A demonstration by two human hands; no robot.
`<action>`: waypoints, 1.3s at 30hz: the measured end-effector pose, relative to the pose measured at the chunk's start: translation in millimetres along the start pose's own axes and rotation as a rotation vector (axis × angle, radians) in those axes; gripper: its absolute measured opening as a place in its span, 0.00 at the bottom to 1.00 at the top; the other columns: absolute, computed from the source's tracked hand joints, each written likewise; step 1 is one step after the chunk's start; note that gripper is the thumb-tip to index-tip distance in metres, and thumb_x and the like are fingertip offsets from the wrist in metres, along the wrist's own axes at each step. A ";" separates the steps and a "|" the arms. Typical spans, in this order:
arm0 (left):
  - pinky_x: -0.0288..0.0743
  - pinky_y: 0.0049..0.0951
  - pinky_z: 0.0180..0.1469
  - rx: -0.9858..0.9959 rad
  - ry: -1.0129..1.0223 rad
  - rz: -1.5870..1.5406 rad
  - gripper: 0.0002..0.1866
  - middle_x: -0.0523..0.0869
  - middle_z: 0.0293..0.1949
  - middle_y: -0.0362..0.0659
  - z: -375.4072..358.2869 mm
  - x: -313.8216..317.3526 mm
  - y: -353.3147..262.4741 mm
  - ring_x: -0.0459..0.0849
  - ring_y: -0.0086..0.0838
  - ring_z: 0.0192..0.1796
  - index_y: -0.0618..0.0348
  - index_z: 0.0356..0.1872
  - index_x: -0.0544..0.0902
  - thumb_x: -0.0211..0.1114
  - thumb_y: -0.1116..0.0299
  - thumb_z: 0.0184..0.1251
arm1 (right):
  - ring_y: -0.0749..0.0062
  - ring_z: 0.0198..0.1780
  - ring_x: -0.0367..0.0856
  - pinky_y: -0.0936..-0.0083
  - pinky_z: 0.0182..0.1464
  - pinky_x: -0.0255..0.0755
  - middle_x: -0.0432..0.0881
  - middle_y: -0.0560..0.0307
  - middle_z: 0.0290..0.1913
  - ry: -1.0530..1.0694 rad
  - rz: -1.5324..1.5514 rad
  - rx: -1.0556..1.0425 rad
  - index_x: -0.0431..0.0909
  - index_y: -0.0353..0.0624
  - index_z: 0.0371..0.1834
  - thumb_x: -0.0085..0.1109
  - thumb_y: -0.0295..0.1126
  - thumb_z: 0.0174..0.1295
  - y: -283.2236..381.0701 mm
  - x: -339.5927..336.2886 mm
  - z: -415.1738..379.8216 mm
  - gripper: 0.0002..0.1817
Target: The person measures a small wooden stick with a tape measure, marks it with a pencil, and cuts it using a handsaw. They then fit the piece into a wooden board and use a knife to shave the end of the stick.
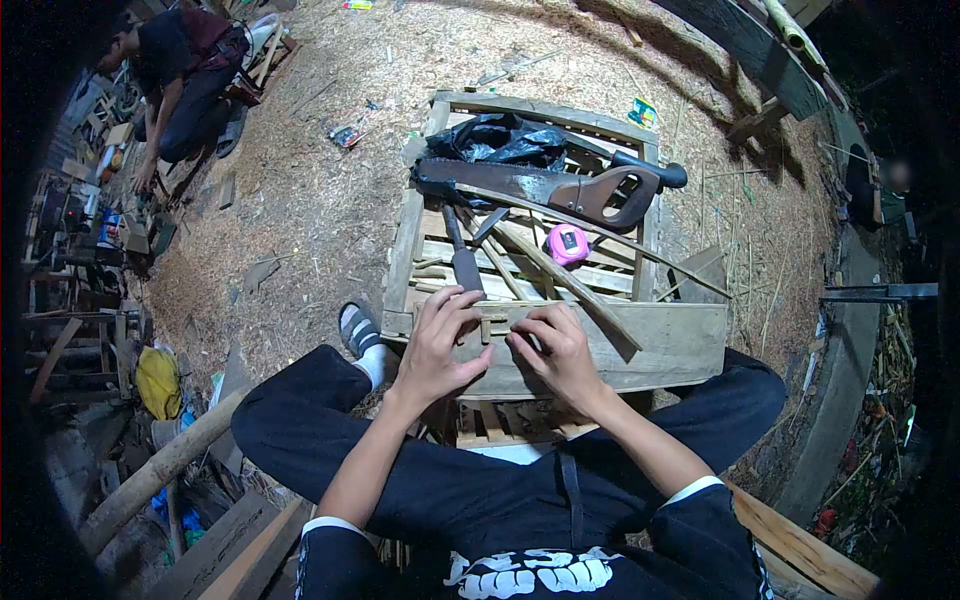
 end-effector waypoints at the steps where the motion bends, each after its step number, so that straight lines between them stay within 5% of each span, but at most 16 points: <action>1: 0.70 0.48 0.75 0.004 0.000 -0.002 0.25 0.85 0.66 0.48 -0.7 0.4 0.7 0.75 0.49 0.73 0.61 0.51 0.84 0.82 0.69 0.51 | 0.52 0.49 0.83 0.60 0.52 0.77 0.84 0.49 0.44 0.003 0.002 -0.001 0.88 0.37 0.42 0.77 0.27 0.59 0.6 -0.7 0.0 0.11; 21: 0.71 0.49 0.74 0.059 0.016 0.079 0.22 0.85 0.66 0.47 -2.2 -1.6 -1.7 0.76 0.48 0.73 0.60 0.49 0.86 0.80 0.70 0.52 | 0.52 0.51 0.83 0.60 0.54 0.78 0.84 0.48 0.45 0.014 0.027 0.000 0.88 0.37 0.43 0.78 0.25 0.57 -4.9 -2.0 -3.4 0.12; 39: 0.71 0.48 0.73 0.025 0.018 0.131 0.26 0.86 0.66 0.44 -4.3 -2.5 4.0 0.78 0.45 0.71 0.57 0.57 0.86 0.79 0.66 0.54 | 0.53 0.46 0.83 0.61 0.50 0.78 0.84 0.49 0.41 0.011 0.030 -0.013 0.89 0.36 0.40 0.78 0.26 0.59 -6.4 -2.8 1.4 0.09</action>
Point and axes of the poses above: each hand's wrist, its own z-axis towards the middle knuckle, its own x-axis out of the palm, y = z × x, the point moved 4 cm from there along z, towards the middle knuckle
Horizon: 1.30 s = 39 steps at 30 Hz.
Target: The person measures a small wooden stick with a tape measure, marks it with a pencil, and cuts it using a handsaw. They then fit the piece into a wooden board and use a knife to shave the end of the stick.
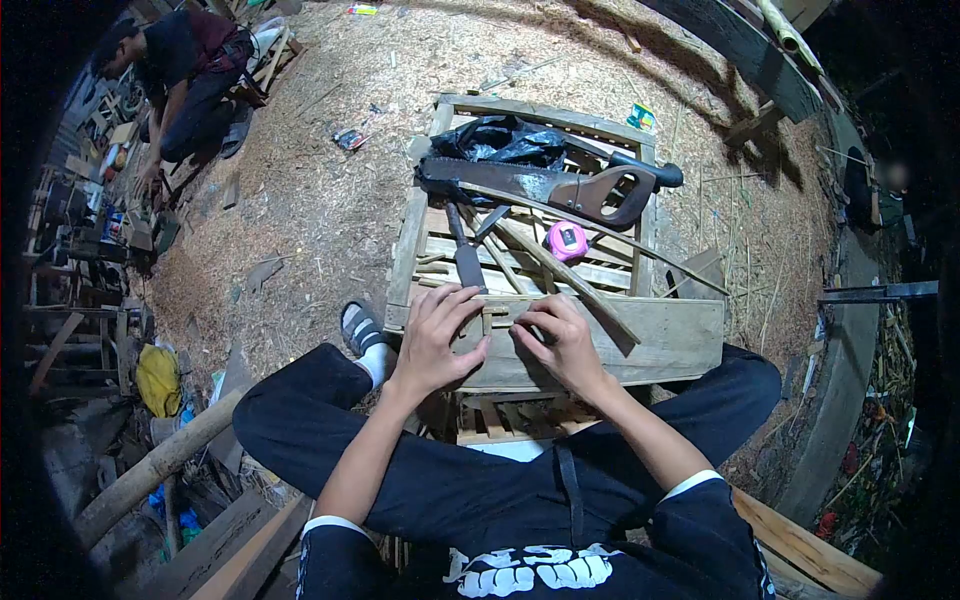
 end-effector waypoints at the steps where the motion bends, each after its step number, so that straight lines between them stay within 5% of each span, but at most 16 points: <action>1: 0.70 0.48 0.73 0.000 0.009 0.007 0.27 0.86 0.66 0.44 0.0 0.3 0.6 0.78 0.44 0.71 0.57 0.58 0.86 0.78 0.65 0.54 | 0.53 0.46 0.83 0.61 0.50 0.78 0.84 0.49 0.41 0.008 -0.005 -0.005 0.89 0.36 0.40 0.78 0.26 0.59 -0.1 -0.3 0.1 0.09; 21: 0.64 0.49 0.76 0.026 0.051 0.020 0.30 0.85 0.67 0.45 1.9 -0.5 -4.9 0.78 0.42 0.71 0.57 0.61 0.85 0.79 0.62 0.55 | 0.53 0.46 0.82 0.61 0.51 0.77 0.84 0.49 0.41 0.023 -0.015 0.055 0.90 0.36 0.41 0.76 0.27 0.59 3.8 0.2 3.4 0.09; 30: 0.69 0.48 0.72 0.106 0.004 0.041 0.21 0.86 0.66 0.45 0.1 5.0 -8.5 0.78 0.45 0.71 0.53 0.53 0.90 0.79 0.66 0.56 | 0.53 0.45 0.82 0.61 0.49 0.77 0.84 0.50 0.40 0.015 0.001 0.046 0.89 0.36 0.39 0.76 0.26 0.58 5.7 -1.5 5.3 0.08; 39: 0.69 0.47 0.73 0.069 0.017 -0.017 0.25 0.86 0.66 0.46 2.9 1.9 -8.9 0.80 0.43 0.70 0.59 0.54 0.86 0.78 0.69 0.52 | 0.53 0.44 0.83 0.61 0.49 0.78 0.85 0.49 0.40 0.015 0.005 0.022 0.89 0.35 0.39 0.77 0.26 0.57 2.3 -1.1 4.6 0.10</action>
Point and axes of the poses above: each hand's wrist, its own z-axis towards the middle knuckle, its own x-axis out of the palm, y = z × x, the point moved 4 cm from there along z, towards the middle knuckle
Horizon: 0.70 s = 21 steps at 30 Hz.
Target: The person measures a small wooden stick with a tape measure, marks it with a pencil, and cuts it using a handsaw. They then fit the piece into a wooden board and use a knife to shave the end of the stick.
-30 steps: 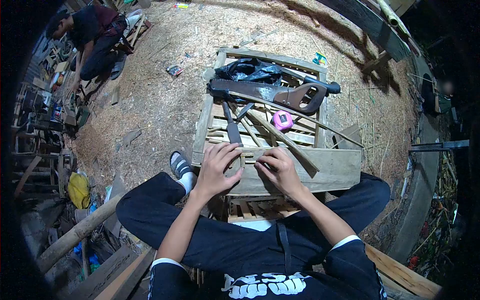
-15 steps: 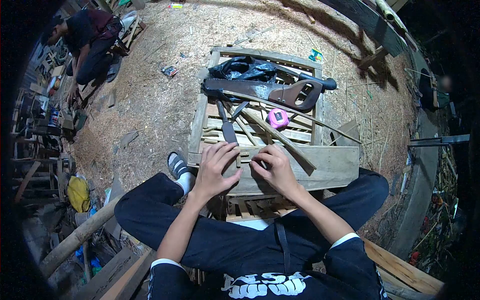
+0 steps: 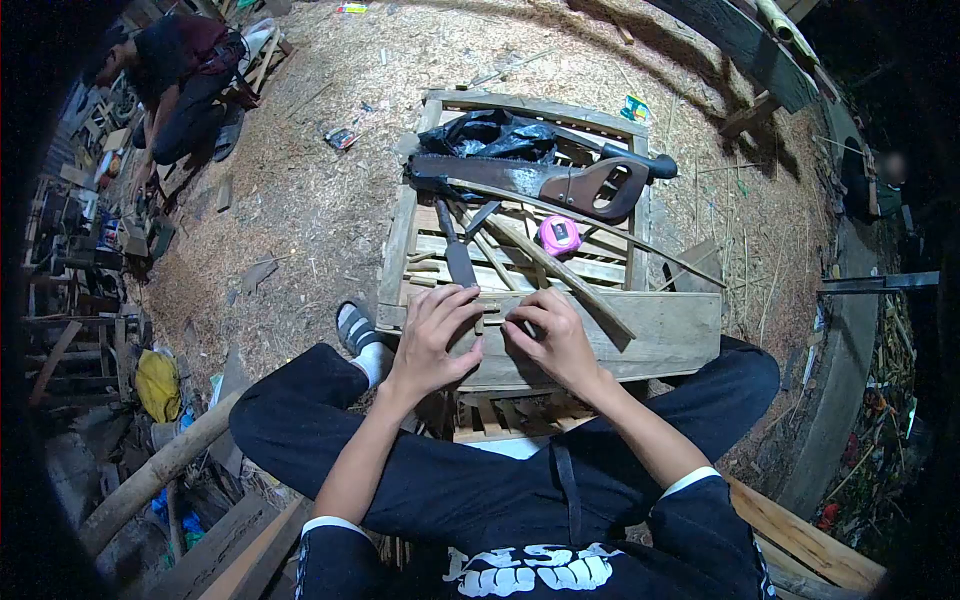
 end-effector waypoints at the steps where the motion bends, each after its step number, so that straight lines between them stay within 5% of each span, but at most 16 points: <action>1: 0.69 0.48 0.73 -0.014 -0.006 -0.012 0.24 0.86 0.66 0.46 0.1 0.0 0.2 0.80 0.43 0.70 0.59 0.54 0.87 0.78 0.69 0.52 | 0.53 0.45 0.83 0.61 0.49 0.78 0.85 0.49 0.40 0.000 -0.004 -0.005 0.89 0.35 0.40 0.77 0.27 0.57 0.0 0.0 0.1 0.10; 21: 0.70 0.47 0.73 -0.016 -0.029 -0.025 0.28 0.86 0.65 0.46 -0.8 0.6 3.7 0.80 0.44 0.70 0.60 0.58 0.83 0.80 0.70 0.52 | 0.57 0.42 0.83 0.64 0.43 0.78 0.85 0.51 0.40 0.044 -0.011 -0.026 0.91 0.37 0.42 0.79 0.27 0.58 -1.7 -5.0 4.0 0.10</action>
Point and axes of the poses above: each hand's wrist, its own z-axis towards the middle knuckle, its own x-axis out of the palm, y = z × x, the point moved 4 cm from there along z, towards the middle knuckle
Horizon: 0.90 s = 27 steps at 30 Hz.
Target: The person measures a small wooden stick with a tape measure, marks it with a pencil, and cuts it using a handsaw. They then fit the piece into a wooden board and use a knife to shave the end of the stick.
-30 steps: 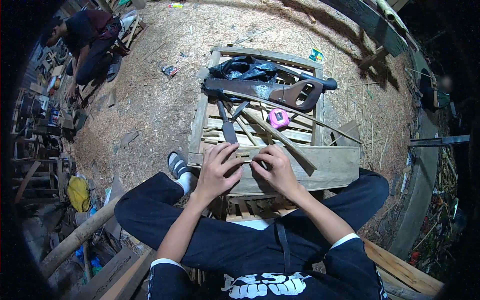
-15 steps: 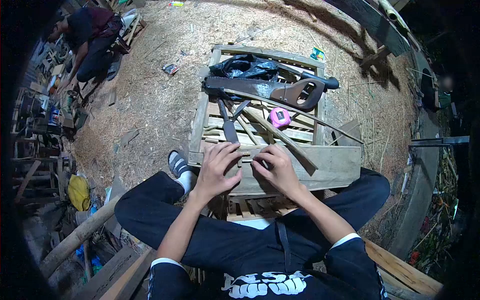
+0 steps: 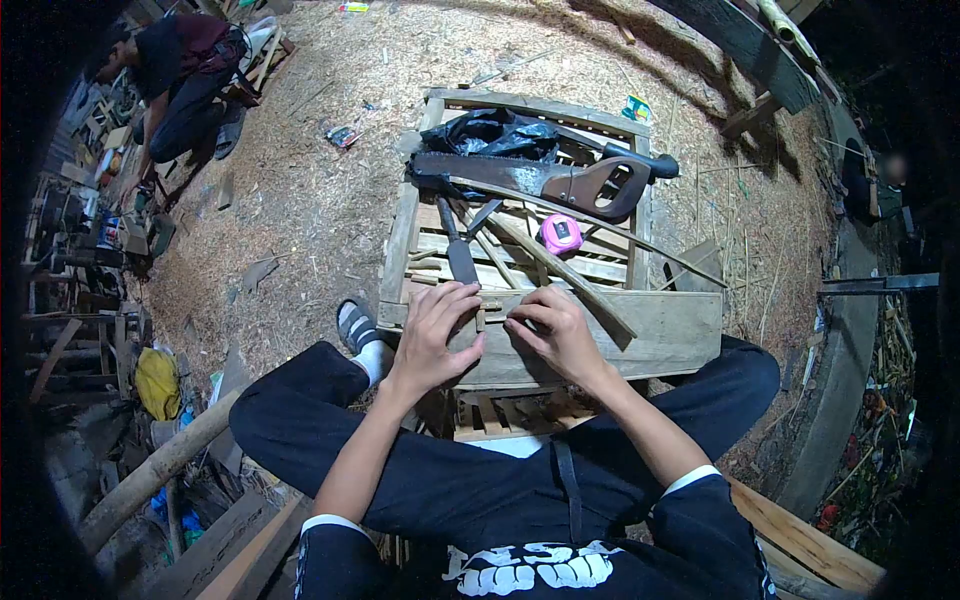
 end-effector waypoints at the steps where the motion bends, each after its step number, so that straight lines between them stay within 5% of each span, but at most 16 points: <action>1: 0.70 0.47 0.73 -0.003 -0.001 0.000 0.28 0.86 0.65 0.46 -0.2 -0.3 -0.2 0.80 0.44 0.70 0.60 0.57 0.83 0.80 0.70 0.53 | 0.57 0.42 0.83 0.65 0.43 0.78 0.86 0.51 0.40 0.011 0.003 -0.003 0.91 0.37 0.42 0.78 0.27 0.59 -0.2 0.0 0.4 0.10; 12: 0.70 0.47 0.73 -0.013 0.008 0.003 0.27 0.86 0.65 0.46 -0.6 0.1 0.5 0.80 0.44 0.71 0.60 0.57 0.84 0.79 0.70 0.53 | 0.57 0.41 0.83 0.64 0.43 0.78 0.86 0.51 0.39 0.024 0.002 -0.014 0.91 0.37 0.42 0.78 0.27 0.60 0.4 -1.1 1.8 0.10; 18: 0.70 0.46 0.73 -0.071 -0.028 -0.035 0.46 0.84 0.68 0.48 -6.0 1.7 6.6 0.80 0.47 0.68 0.62 0.75 0.72 0.82 0.68 0.50 | 0.57 0.41 0.83 0.64 0.43 0.77 0.86 0.51 0.39 0.023 0.001 -0.017 0.90 0.37 0.42 0.78 0.27 0.59 -0.8 0.8 1.2 0.09; 20: 0.68 0.46 0.74 -0.072 -0.062 -0.035 0.59 0.83 0.70 0.50 -6.4 1.3 9.5 0.79 0.47 0.68 0.61 0.84 0.59 0.85 0.67 0.49 | 0.57 0.41 0.83 0.64 0.43 0.77 0.86 0.51 0.40 0.021 -0.001 -0.018 0.90 0.37 0.41 0.78 0.27 0.59 -1.8 1.7 1.5 0.10; 27: 0.67 0.48 0.75 -0.087 -0.078 -0.022 0.70 0.82 0.70 0.51 -3.7 -3.5 12.5 0.77 0.49 0.71 0.58 0.88 0.50 0.89 0.65 0.45 | 0.57 0.41 0.83 0.63 0.44 0.77 0.85 0.51 0.39 -0.002 -0.008 -0.011 0.90 0.37 0.41 0.80 0.28 0.57 -1.0 4.3 1.8 0.11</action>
Point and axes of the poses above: each hand's wrist, its own z-axis towards the middle knuckle, its own x-axis out of the palm, y = z × x, the point moved 4 cm from there along z, towards the middle knuckle
